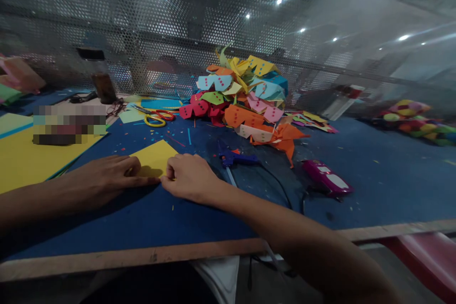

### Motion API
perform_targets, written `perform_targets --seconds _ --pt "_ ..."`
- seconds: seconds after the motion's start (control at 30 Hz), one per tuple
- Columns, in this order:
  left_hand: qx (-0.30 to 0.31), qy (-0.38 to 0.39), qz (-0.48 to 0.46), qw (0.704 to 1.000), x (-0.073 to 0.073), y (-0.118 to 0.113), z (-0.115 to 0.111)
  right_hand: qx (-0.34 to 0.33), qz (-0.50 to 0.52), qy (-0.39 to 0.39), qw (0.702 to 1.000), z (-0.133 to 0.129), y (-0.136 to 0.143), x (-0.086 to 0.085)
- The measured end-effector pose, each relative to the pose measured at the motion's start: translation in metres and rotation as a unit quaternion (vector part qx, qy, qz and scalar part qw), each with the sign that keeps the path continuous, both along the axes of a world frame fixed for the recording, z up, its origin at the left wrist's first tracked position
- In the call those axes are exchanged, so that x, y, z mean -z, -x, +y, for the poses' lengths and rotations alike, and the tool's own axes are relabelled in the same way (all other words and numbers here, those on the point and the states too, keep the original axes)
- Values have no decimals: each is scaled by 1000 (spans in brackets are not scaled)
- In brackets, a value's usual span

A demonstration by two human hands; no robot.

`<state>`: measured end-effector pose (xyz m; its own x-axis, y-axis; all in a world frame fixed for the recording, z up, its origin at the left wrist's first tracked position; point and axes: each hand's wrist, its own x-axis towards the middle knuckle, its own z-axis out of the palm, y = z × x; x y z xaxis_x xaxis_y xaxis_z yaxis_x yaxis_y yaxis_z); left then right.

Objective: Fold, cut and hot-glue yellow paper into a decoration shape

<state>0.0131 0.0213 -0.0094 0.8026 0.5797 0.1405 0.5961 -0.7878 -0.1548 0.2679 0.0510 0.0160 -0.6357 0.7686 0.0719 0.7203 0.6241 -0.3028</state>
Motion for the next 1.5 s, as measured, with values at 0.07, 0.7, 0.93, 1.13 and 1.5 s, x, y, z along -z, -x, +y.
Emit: perform_targets --seconds 0.07,0.7,0.93,1.13,1.5 --pt "2 -3 7 1000 0 1 0 -1 -4 1 1000 0 0 -1" --pt "12 13 -32 999 1 4 1 -15 -30 24 999 1 -14 -11" --pt "11 18 -42 999 2 4 1 -18 -41 25 999 2 -16 -13" --pt "15 16 -62 998 4 5 1 -24 -54 32 998 2 -19 -17" --pt "7 18 -73 997 7 6 0 -40 -54 54 996 5 -26 -19"
